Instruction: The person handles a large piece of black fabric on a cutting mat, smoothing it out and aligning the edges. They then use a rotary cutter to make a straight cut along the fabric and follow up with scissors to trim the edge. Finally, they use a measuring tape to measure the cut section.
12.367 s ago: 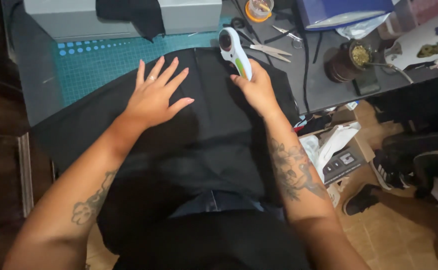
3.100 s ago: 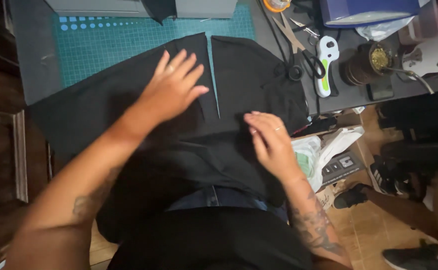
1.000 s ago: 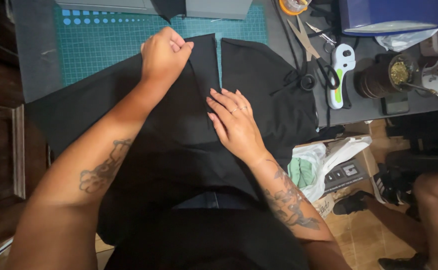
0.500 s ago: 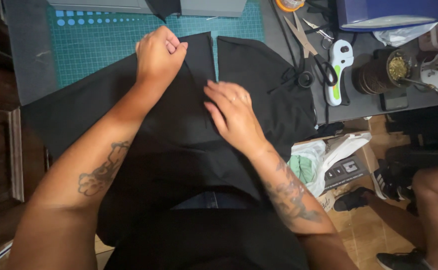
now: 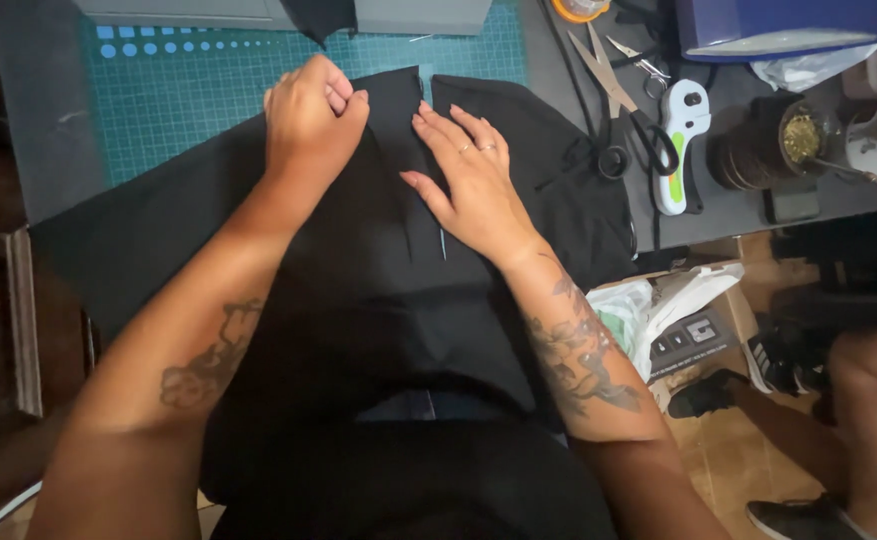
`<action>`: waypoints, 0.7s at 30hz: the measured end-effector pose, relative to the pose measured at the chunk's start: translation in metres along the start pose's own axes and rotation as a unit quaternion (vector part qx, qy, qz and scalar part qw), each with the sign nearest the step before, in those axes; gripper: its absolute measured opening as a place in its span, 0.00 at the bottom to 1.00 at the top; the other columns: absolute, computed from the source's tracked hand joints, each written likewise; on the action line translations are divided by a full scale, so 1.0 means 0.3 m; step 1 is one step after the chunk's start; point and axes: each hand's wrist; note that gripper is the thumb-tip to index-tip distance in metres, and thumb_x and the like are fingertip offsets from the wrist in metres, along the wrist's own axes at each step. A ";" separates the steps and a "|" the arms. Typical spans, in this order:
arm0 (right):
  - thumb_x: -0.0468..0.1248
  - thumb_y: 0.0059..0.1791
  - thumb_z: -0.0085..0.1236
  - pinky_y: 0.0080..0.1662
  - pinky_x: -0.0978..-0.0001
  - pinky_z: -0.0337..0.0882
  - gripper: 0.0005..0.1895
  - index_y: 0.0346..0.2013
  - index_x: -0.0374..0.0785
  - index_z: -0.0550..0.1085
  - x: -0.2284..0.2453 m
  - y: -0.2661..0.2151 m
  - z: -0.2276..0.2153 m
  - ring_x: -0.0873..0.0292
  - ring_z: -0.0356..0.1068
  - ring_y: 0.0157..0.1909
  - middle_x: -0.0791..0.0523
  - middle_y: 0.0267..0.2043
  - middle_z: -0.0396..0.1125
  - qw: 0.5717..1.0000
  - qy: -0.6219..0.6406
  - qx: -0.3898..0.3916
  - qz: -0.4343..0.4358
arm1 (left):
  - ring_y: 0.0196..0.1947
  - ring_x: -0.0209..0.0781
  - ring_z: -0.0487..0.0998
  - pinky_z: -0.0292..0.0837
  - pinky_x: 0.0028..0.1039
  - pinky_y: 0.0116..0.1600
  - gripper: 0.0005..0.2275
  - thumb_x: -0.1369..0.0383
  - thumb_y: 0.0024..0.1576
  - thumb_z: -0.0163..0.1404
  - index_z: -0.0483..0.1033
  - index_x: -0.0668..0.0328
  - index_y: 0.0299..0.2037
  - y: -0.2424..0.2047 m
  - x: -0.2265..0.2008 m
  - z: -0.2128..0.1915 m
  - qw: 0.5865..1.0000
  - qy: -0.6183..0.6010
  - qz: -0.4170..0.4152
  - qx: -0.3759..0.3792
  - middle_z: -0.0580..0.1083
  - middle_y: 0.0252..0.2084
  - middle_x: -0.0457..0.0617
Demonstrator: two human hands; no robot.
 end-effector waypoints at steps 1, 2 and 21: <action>0.47 0.59 0.60 0.72 0.47 0.55 0.29 0.72 0.39 0.66 -0.010 0.007 0.001 0.41 0.59 0.75 0.54 0.76 0.61 1.000 0.003 -0.008 -0.008 | 0.34 0.47 0.78 0.67 0.42 0.50 0.07 0.66 0.59 0.58 0.71 0.50 0.32 -0.004 -0.011 -0.010 1.000 -0.007 -0.001 0.004 0.73 0.26 0.37; 0.47 0.59 0.60 0.72 0.47 0.55 0.29 0.72 0.39 0.66 -0.026 0.027 -0.008 0.41 0.59 0.75 0.54 0.76 0.61 1.000 0.003 -0.006 -0.007 | 0.34 0.47 0.78 0.67 0.42 0.50 0.07 0.66 0.59 0.58 0.71 0.50 0.32 -0.004 -0.010 -0.011 1.000 -0.007 -0.003 0.004 0.73 0.26 0.37; 0.29 0.55 0.67 0.45 0.80 0.68 0.16 0.54 0.43 0.73 -0.200 0.328 -0.019 0.73 0.69 0.38 0.63 0.38 0.75 0.911 0.396 0.032 0.107 | 0.33 0.36 0.78 0.72 0.30 0.40 0.09 0.70 0.62 0.60 0.71 0.55 0.34 -0.002 -0.092 -0.103 0.989 -0.133 -0.057 0.033 0.76 0.31 0.43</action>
Point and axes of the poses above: each hand's wrist, its own y-axis towards the middle knuckle, its own z-axis out of the palm, x = y × z
